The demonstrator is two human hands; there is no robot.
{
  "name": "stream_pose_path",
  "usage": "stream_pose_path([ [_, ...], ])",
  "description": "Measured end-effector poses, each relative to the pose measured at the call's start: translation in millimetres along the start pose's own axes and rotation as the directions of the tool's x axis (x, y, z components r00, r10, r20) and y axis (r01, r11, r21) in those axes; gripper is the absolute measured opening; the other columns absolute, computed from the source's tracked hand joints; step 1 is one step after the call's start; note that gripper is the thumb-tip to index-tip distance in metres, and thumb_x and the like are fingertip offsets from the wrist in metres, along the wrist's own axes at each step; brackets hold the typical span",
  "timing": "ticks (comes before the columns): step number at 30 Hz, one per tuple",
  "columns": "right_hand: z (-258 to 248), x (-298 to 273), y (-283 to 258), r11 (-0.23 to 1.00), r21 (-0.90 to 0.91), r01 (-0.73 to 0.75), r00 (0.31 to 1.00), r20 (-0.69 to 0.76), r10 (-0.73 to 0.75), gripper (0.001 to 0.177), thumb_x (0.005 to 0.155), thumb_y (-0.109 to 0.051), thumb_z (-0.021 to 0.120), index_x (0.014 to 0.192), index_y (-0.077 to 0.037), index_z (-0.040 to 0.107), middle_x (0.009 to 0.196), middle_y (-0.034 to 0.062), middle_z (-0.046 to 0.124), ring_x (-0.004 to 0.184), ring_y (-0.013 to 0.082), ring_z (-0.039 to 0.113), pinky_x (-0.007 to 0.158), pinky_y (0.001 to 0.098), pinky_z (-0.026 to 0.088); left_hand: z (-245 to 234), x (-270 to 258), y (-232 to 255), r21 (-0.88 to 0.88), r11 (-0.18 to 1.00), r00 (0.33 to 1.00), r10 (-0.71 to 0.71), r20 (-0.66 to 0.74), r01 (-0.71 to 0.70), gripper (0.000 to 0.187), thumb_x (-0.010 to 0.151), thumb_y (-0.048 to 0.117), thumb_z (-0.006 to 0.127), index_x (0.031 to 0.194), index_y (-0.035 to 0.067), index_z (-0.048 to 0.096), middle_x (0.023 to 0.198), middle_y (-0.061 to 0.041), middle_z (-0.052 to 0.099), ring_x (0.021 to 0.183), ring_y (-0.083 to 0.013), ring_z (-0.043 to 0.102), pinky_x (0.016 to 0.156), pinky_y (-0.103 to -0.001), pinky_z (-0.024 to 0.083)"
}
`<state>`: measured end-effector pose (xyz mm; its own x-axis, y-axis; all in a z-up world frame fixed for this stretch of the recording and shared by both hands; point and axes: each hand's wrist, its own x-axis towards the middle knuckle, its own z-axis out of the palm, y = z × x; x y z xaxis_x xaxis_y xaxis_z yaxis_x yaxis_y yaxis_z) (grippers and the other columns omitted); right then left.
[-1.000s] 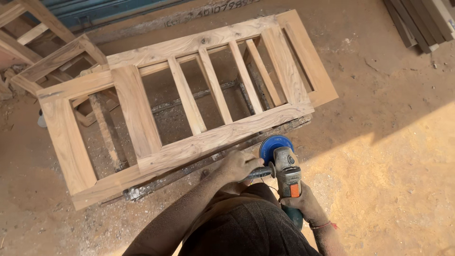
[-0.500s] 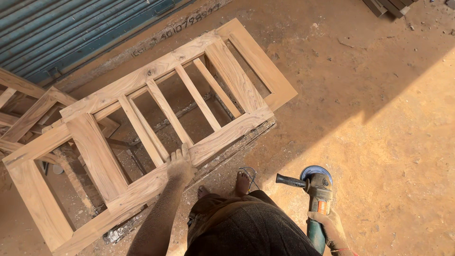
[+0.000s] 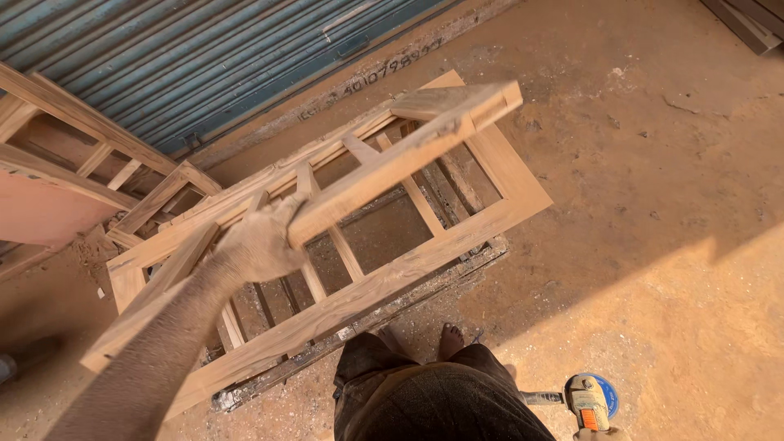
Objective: The person uses an angle grinder with a sanding disc to smooth the surface of a wooden window frame. The person systematically moves the tool across the frame's horizontal and vertical members, generating sawdust as the wood is sanded.
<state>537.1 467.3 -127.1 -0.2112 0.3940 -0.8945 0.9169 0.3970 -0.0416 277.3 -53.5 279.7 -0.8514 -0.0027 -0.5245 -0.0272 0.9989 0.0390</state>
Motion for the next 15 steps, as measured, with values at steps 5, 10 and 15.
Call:
stream_pose_path([
  [5,4,-34,-36,0.999,0.012,0.041,0.999,0.009,-0.041,0.080,0.056,-0.038,0.096,0.121,0.002,0.072,0.099,0.0200,0.079,0.092,0.0292,0.079,0.087,0.0389,0.058,-112,-37,-17,-0.164,0.982,0.993,-0.080,0.090,0.094,0.079,0.079,0.023,0.089,0.149,0.024,0.051,0.114,-0.007,0.078,0.100,-0.0226,0.076,0.095,-0.043,0.059],
  [10,5,-67,-54,0.998,0.062,0.021,1.000,-0.008,-0.020,0.086,0.053,-0.039,0.098,0.123,0.001,0.070,0.102,0.0194,0.078,0.095,0.0286,0.080,0.089,0.0391,0.059,-122,-23,-84,-0.604,0.794,0.949,0.143,0.282,0.060,0.062,0.066,0.015,0.090,0.123,0.006,0.067,0.091,-0.018,0.080,0.082,-0.0261,0.078,0.079,-0.045,0.067],
  [15,19,-93,-59,0.994,-0.081,0.072,0.997,-0.009,-0.073,0.081,0.055,-0.042,0.093,0.123,-0.004,0.072,0.103,0.0179,0.083,0.099,0.0266,0.078,0.093,0.0358,0.057,-70,55,-143,-0.711,0.668,0.884,0.171,0.436,0.221,0.065,0.065,0.013,0.090,0.126,0.008,0.067,0.092,-0.014,0.080,0.079,-0.0230,0.076,0.077,-0.042,0.064],
])
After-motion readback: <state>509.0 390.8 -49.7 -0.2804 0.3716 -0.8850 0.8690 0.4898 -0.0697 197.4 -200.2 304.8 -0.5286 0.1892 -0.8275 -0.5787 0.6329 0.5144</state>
